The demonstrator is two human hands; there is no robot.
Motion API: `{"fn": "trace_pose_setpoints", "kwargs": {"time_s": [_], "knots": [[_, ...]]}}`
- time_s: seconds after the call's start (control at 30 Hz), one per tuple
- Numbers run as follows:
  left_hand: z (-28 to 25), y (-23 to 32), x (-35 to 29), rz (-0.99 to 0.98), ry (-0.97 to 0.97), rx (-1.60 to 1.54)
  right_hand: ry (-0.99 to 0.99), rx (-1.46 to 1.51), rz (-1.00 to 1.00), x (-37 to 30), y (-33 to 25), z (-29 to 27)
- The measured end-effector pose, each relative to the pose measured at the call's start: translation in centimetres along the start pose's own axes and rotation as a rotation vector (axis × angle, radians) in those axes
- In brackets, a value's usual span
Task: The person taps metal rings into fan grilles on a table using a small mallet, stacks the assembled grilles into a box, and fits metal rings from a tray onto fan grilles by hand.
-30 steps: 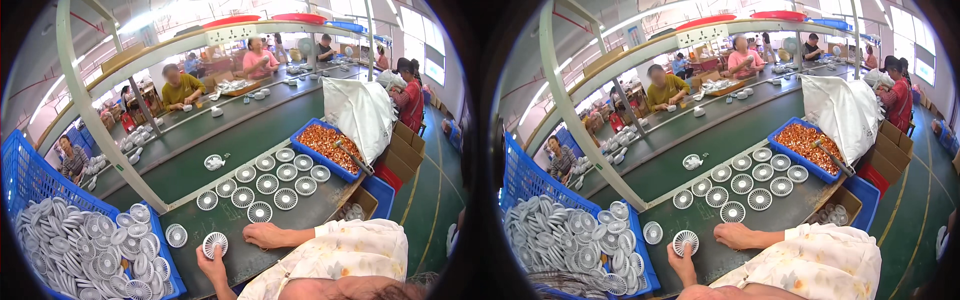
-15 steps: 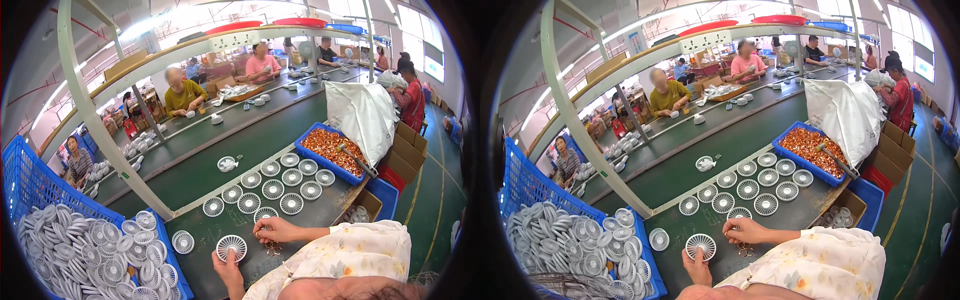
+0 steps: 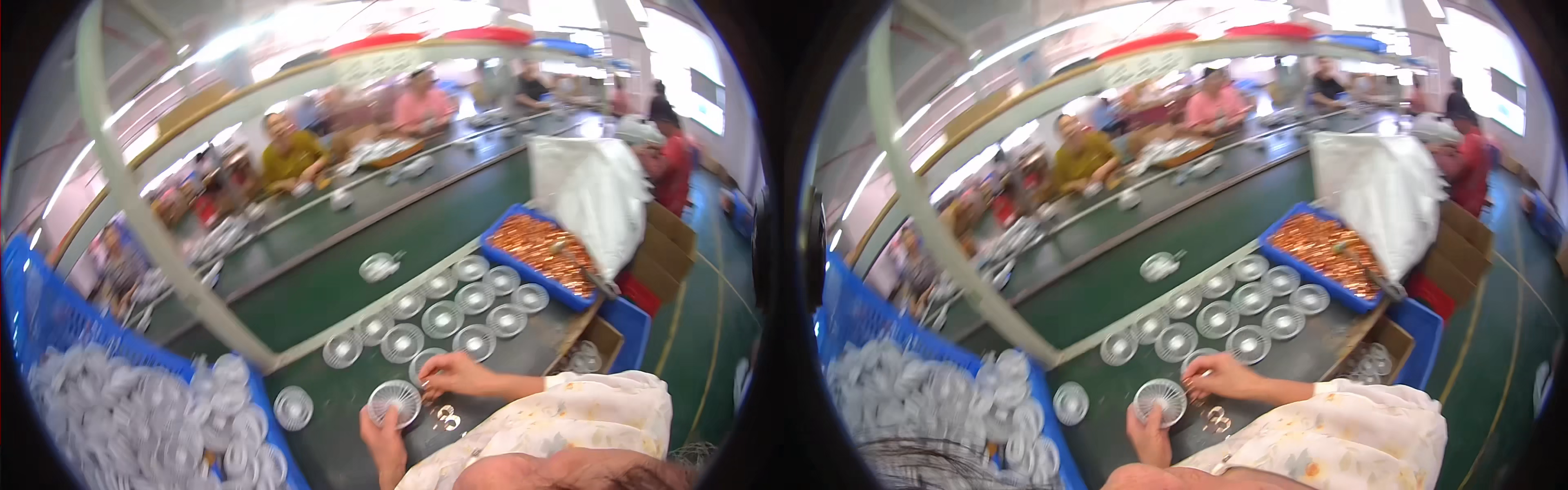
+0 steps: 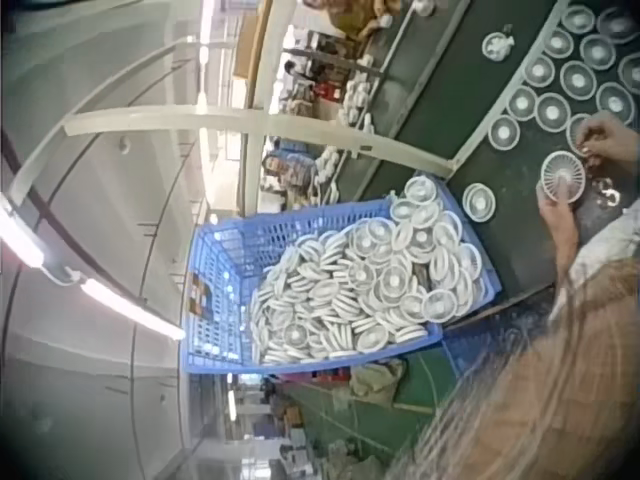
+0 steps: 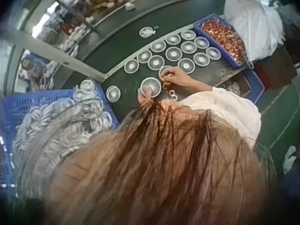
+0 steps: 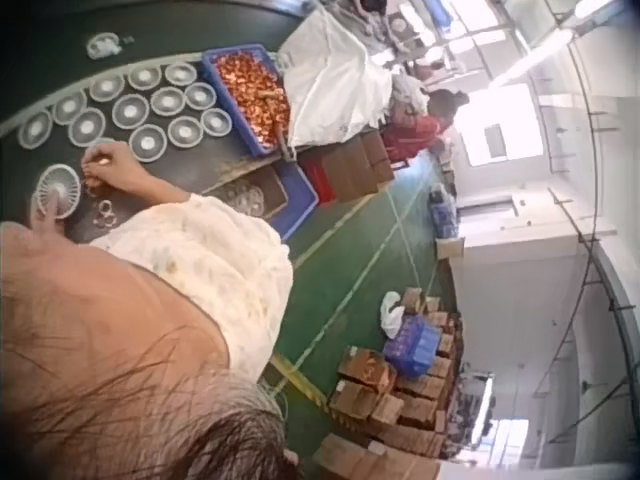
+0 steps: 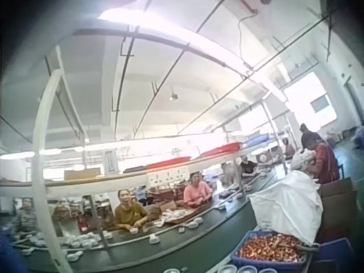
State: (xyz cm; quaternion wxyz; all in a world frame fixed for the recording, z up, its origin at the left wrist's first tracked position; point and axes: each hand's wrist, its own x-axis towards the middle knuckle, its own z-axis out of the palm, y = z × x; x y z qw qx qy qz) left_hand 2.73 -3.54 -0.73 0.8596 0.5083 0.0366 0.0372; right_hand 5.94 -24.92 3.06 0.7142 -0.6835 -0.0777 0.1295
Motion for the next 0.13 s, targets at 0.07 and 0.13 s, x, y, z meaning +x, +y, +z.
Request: {"fn": "trace_pose_setpoints", "kwargs": {"time_s": [0.07,0.13], "knots": [[-1.5,-2.8,1.0,0.053,-0.008,-0.002,-0.055,0.001,-0.021,-0.3,-0.7,0.3],[-4.2,-7.8,6.7,0.011,-0.125,-0.059,-0.081,-0.019,-0.066,0.7,0.6,-0.2]]}}
